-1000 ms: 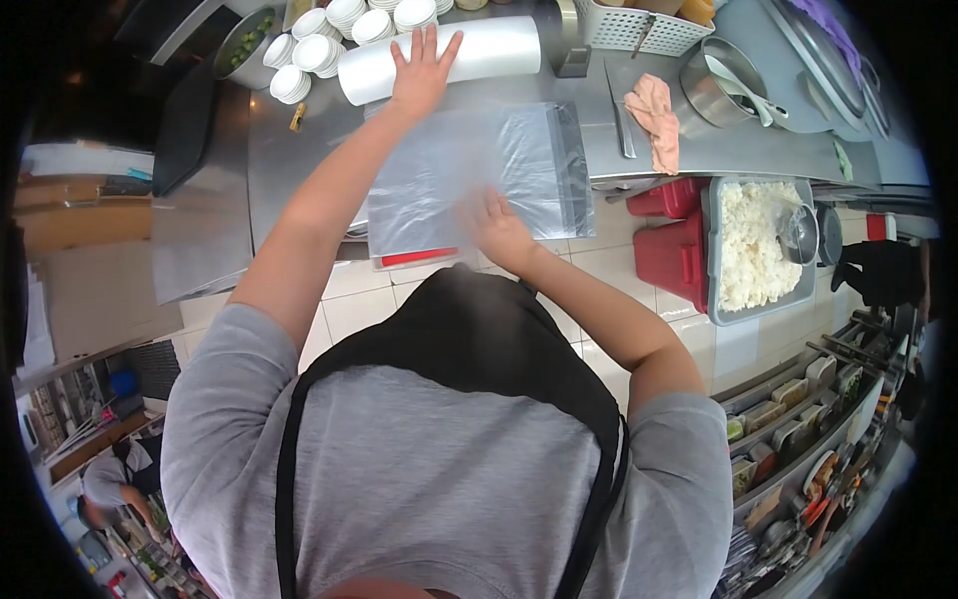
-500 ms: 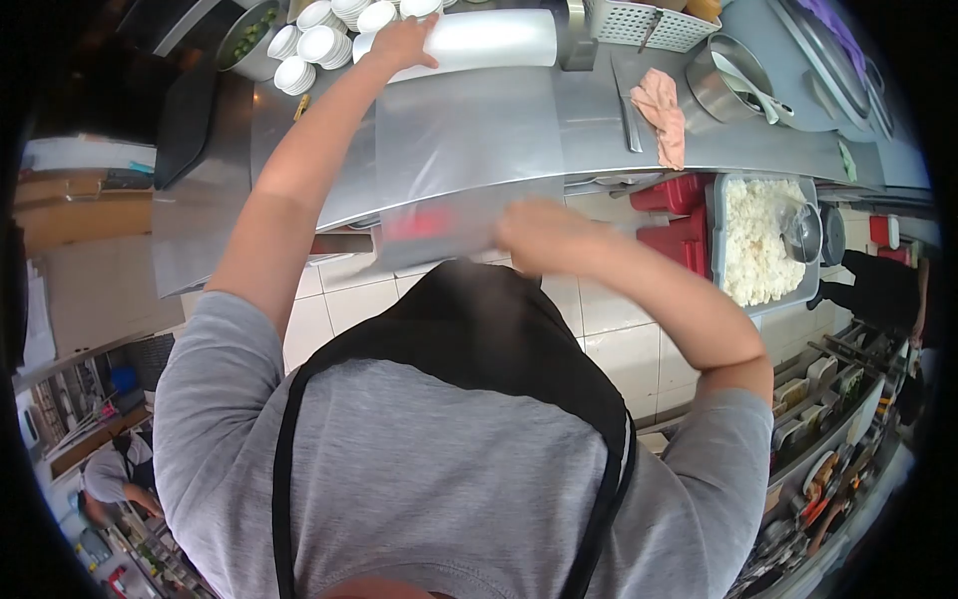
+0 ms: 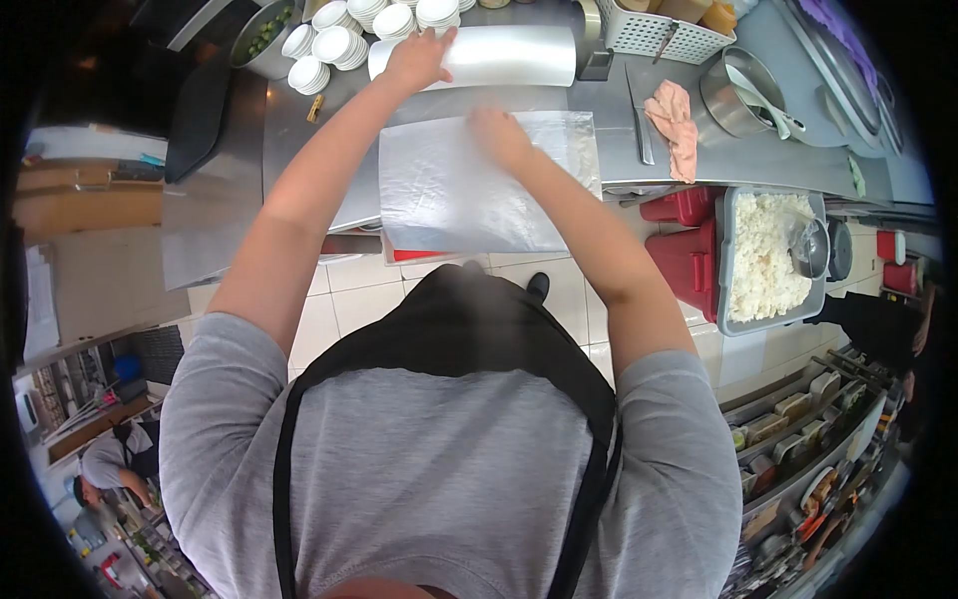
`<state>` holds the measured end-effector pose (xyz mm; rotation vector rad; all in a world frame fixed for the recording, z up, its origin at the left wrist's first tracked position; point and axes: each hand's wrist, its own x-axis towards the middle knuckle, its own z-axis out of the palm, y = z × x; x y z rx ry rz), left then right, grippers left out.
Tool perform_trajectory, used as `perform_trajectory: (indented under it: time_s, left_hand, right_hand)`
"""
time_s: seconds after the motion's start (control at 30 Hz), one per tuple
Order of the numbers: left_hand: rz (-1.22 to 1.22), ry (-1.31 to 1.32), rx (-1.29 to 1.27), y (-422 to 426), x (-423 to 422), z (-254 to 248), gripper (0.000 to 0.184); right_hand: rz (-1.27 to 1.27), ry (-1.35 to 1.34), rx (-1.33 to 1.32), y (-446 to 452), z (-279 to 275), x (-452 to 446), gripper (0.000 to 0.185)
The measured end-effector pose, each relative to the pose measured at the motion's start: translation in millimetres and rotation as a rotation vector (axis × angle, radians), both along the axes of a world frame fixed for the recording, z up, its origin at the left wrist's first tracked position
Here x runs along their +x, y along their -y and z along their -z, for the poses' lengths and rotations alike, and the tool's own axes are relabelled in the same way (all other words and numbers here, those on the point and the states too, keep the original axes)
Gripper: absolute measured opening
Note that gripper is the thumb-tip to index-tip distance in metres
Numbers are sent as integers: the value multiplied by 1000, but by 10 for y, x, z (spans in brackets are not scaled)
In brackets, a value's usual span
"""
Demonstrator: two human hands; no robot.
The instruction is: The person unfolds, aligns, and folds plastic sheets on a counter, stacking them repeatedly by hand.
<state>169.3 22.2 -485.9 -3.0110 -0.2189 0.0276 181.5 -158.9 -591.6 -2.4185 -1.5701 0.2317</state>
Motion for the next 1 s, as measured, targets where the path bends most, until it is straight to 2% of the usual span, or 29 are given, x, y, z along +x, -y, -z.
perform_trajectory:
  time_s: [0.07, 0.13, 0.17, 0.23, 0.27, 0.33, 0.43, 0.47, 0.53, 0.57, 0.63, 0.67, 0.73, 0.77, 0.83, 0.87, 0.93, 1.0]
  left_hand:
    - [1, 34, 1, 23, -48, 105, 83]
    - [106, 206, 168, 52, -121, 273, 80]
    - [109, 207, 163, 56, -117, 383, 80]
    - [152, 379, 266, 78, -93, 565, 81]
    - [158, 378, 259, 93, -72, 618, 81]
    - [63, 390, 432, 113, -15, 683, 94]
    - [-11, 485, 533, 175, 31, 743, 92]
    - [-4, 486, 531, 223, 16, 624, 92]
    - [-107, 207, 186, 326, -4, 287, 89]
    - [-107, 208, 184, 370, -31, 168, 89]
    - [-161, 64, 61, 435, -84, -62, 85]
    - [-161, 64, 63, 467, -104, -236, 85]
    - [-204, -204, -9, 516, -127, -500, 84]
    - [-205, -203, -7, 385, -27, -362, 84]
    - [-221, -210, -74, -15, 270, 18, 112]
    - [-222, -209, -71, -39, 278, -21, 112]
    - [-212, -343, -183, -82, 313, -101, 127]
    - [-174, -365, -218, -220, 436, 57, 127]
  right_hand:
    - [-99, 14, 125, 290, -74, -381, 59]
    - [-163, 118, 144, 671, -215, -836, 69]
    - [-161, 118, 139, 815, -251, -976, 69]
    - [-305, 413, -103, 1036, -271, -1149, 73]
    - [-299, 409, -110, 1079, -196, -1160, 73]
    - [-160, 388, 78, 1119, -59, -1158, 65]
    - [-102, 245, 80, 1179, -35, -1221, 56]
    - [-95, 245, 79, 1187, -208, -1253, 56]
    - [-94, -22, -99, 1289, -627, -1306, 48]
    - [-93, -22, -101, 1358, -771, -1331, 48]
    - [-198, -49, 15, 1520, -1016, -1361, 27]
    - [-198, -49, 17, 1591, -1137, -1382, 27]
    - [-213, -286, -83, 1693, -1384, -1392, 32]
    - [-215, -285, -82, 1687, -1562, -1344, 32]
    - [-264, -456, -341, 1648, -1891, -1224, 40]
    - [-266, -454, -338, 1610, -1943, -1142, 40]
    - [-199, -539, -368, 1471, -1965, -872, 36]
    - [-200, -403, -332, 1232, -1912, -557, 36]
